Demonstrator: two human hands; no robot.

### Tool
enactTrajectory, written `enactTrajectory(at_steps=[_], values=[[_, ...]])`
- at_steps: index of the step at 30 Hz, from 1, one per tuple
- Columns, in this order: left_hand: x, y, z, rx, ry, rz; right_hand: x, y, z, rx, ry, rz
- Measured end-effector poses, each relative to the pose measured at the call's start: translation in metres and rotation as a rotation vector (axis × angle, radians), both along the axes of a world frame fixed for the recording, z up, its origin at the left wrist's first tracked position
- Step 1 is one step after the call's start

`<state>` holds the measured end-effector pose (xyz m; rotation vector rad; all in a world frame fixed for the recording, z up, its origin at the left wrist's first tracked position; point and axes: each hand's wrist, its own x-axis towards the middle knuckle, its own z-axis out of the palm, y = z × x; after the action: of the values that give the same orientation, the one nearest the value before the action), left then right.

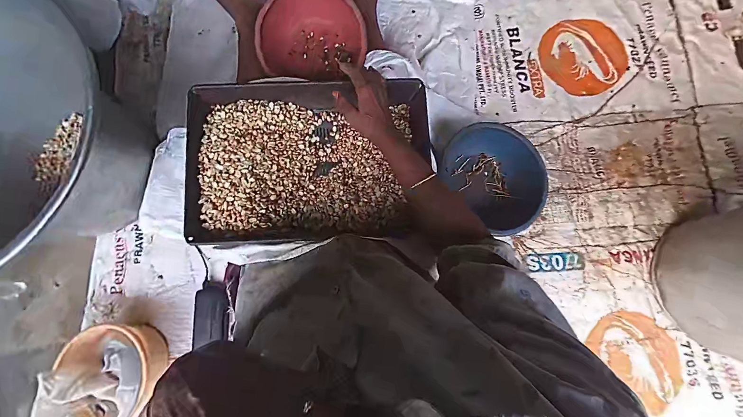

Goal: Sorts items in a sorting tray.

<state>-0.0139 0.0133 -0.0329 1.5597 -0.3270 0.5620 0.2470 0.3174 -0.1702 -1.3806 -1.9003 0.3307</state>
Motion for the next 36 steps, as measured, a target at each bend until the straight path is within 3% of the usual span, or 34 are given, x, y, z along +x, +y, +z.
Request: enactTrajectory(at_steps=[1, 3, 6, 10, 12, 15, 19, 24, 26, 29, 32, 34, 36], values=[[-0.001, 0.013, 0.015, -0.053, 0.133, -0.008, -0.005, -0.007, 0.002, 0.059, 0.083, -0.025], [-0.001, 0.028, -0.004, 0.006, 0.112, 0.096, -0.021, -0.032, 0.011, 0.147, 0.208, 0.0], [-0.015, 0.029, -0.047, -0.004, 0.206, 0.361, -0.049, -0.08, 0.027, 0.097, 0.267, 0.363], [-0.029, 0.025, -0.076, -0.055, 0.301, 0.457, -0.082, -0.128, 0.01, -0.095, -0.032, 0.94], [-0.031, 0.029, -0.078, -0.075, 0.295, 0.415, -0.084, -0.132, -0.01, -0.117, -0.145, 1.042], [-0.033, 0.036, -0.081, -0.089, 0.276, 0.382, -0.063, -0.12, -0.027, -0.058, -0.374, 0.91], [-0.038, 0.039, -0.088, -0.043, 0.381, 0.487, -0.019, -0.102, -0.028, 0.018, -0.619, 0.506], [-0.048, 0.034, -0.103, -0.044, 0.663, 0.626, -0.004, -0.067, 0.017, -0.38, -0.774, -0.083], [-0.051, 0.037, -0.107, -0.052, 0.646, 0.626, -0.007, -0.057, 0.038, -0.408, -0.686, -0.16], [-0.052, 0.043, -0.108, -0.08, 0.629, 0.62, -0.033, -0.063, 0.057, -0.307, -0.382, 0.113], [-0.052, 0.052, -0.112, -0.07, 0.58, 0.607, -0.094, -0.087, 0.045, -0.277, -0.097, 0.698], [-0.054, 0.055, -0.111, -0.039, 0.565, 0.62, -0.133, -0.111, 0.029, -0.29, -0.118, 1.006], [-0.063, 0.057, -0.104, -0.009, 0.567, 0.632, -0.144, -0.124, 0.018, -0.281, -0.183, 1.105]])
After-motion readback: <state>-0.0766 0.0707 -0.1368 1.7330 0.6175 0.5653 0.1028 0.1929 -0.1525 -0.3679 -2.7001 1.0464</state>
